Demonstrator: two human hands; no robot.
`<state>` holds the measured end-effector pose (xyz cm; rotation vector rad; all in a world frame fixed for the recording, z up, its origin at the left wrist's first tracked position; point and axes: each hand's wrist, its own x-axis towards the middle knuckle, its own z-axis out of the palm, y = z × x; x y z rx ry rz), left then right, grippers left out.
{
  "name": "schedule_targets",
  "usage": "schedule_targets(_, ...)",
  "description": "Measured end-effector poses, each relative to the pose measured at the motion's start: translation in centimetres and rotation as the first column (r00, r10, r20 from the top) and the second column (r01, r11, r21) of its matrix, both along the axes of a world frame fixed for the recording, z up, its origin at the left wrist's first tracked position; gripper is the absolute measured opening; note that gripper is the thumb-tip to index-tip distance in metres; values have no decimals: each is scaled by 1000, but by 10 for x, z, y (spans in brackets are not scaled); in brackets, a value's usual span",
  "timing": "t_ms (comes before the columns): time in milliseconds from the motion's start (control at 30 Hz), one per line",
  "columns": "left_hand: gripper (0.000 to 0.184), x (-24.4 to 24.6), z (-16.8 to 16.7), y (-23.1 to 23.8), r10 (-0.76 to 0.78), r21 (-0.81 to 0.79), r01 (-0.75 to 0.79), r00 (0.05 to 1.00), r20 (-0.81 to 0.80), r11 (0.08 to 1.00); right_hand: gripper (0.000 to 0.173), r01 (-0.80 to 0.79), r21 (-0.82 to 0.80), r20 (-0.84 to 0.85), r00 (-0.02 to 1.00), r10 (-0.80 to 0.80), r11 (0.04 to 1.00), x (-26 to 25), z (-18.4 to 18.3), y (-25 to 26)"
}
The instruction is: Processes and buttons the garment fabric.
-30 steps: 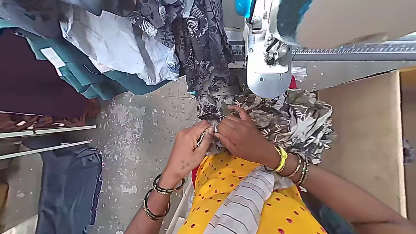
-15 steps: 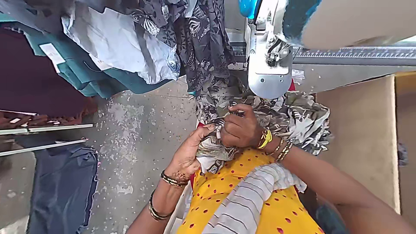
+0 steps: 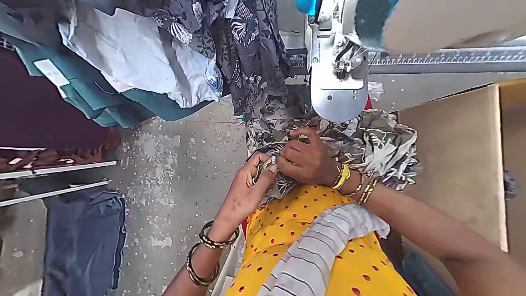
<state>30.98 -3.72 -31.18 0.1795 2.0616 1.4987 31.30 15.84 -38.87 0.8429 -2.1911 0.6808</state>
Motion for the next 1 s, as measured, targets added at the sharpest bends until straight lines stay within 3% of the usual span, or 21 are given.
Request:
schedule_targets(133,20,-2,-12,-5,43,67,-54,987,153,996,13,47,26,59,997,-49,999,10,-10,-7)
schedule_targets(233,15,-3,-21,-10,72,26,-76,987,143,997,17,52,36,295,954,-60,998,21,-16,-17)
schedule_targets(367,18,1,-28,-14,57,-92,-50,995,79,995,32,-40,-87,692,716,89,995,31,-5,-12)
schedule_targets(467,19,4,-28,-13,40,-106,-32,997,73,994,40,13,-128,812,576,98,992,30,6,-7)
schedule_targets(700,24,6,-25,-12,12,-183,3,997,78,983,35,-110,129,870,489,-60,985,22,33,-11)
schedule_targets(833,26,8,-27,-11,0,-245,25,994,105,969,36,-138,200,865,491,-108,970,24,36,-14)
schedule_targets(1000,29,13,-30,-6,-19,-363,44,997,72,931,36,-210,226,910,395,-129,951,24,39,-16)
